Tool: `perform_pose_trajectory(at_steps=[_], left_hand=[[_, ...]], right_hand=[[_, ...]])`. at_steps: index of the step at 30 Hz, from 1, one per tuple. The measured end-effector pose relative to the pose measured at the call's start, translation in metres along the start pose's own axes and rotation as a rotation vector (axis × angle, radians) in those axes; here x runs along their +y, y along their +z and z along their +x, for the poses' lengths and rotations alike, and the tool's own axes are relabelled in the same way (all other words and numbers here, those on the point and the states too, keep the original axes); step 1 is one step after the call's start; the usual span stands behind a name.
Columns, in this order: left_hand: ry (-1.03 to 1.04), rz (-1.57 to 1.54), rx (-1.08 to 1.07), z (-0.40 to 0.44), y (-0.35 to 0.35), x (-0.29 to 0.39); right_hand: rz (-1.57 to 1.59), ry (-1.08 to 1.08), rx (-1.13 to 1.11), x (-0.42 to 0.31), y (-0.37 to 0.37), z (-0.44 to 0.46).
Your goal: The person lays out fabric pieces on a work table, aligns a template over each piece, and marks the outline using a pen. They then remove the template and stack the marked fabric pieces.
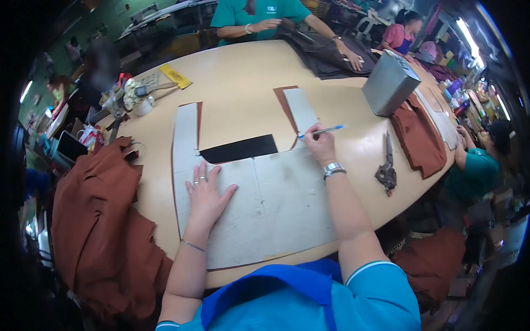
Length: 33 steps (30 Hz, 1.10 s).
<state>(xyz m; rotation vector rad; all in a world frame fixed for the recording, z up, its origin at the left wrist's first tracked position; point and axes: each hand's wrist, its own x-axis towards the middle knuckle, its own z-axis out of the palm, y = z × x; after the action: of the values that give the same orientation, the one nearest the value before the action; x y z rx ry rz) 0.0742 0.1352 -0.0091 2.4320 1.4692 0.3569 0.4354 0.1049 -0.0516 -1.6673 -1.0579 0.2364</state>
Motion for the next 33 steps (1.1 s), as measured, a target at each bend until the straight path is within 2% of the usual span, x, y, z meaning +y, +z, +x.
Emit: perform_pose_trajectory(at_steps=[2,3,5,11,13,15,19,22,25,29,33], left_hand=[[0.014,-0.039,0.028,0.002,0.002,-0.008],[0.016,-0.058,0.046,0.003,0.003,-0.012],[0.001,-0.001,0.062,0.003,-0.001,-0.012],[0.005,-0.026,0.075,0.004,-0.003,-0.013],[0.020,-0.030,0.107,0.005,-0.001,-0.015],[0.048,-0.044,0.135,0.005,-0.003,-0.019],[0.045,-0.128,0.110,0.013,-0.009,-0.030],[-0.068,-0.265,0.018,0.024,-0.014,-0.047],[-0.213,-0.110,0.347,0.022,-0.004,-0.052],[-0.286,-0.090,0.328,0.026,-0.001,-0.060],[-0.295,-0.261,0.314,0.028,-0.009,-0.065]], right_hand=[[0.179,0.010,-0.008,0.025,-0.002,0.011],[0.365,0.141,-0.015,0.004,-0.003,0.008],[0.400,0.164,-0.004,-0.023,0.009,0.006],[0.398,0.029,-0.390,-0.103,0.128,-0.031],[0.301,-0.078,-0.457,-0.122,0.168,-0.042],[0.356,-0.089,-0.476,-0.136,0.194,-0.049],[0.275,-0.109,-0.480,-0.140,0.202,-0.049],[0.225,-0.138,-0.486,-0.141,0.199,-0.051],[0.214,-0.162,-0.490,-0.138,0.200,-0.051],[0.367,-0.039,-0.478,-0.133,0.204,-0.050],[0.470,0.025,-0.409,-0.128,0.206,-0.046]])
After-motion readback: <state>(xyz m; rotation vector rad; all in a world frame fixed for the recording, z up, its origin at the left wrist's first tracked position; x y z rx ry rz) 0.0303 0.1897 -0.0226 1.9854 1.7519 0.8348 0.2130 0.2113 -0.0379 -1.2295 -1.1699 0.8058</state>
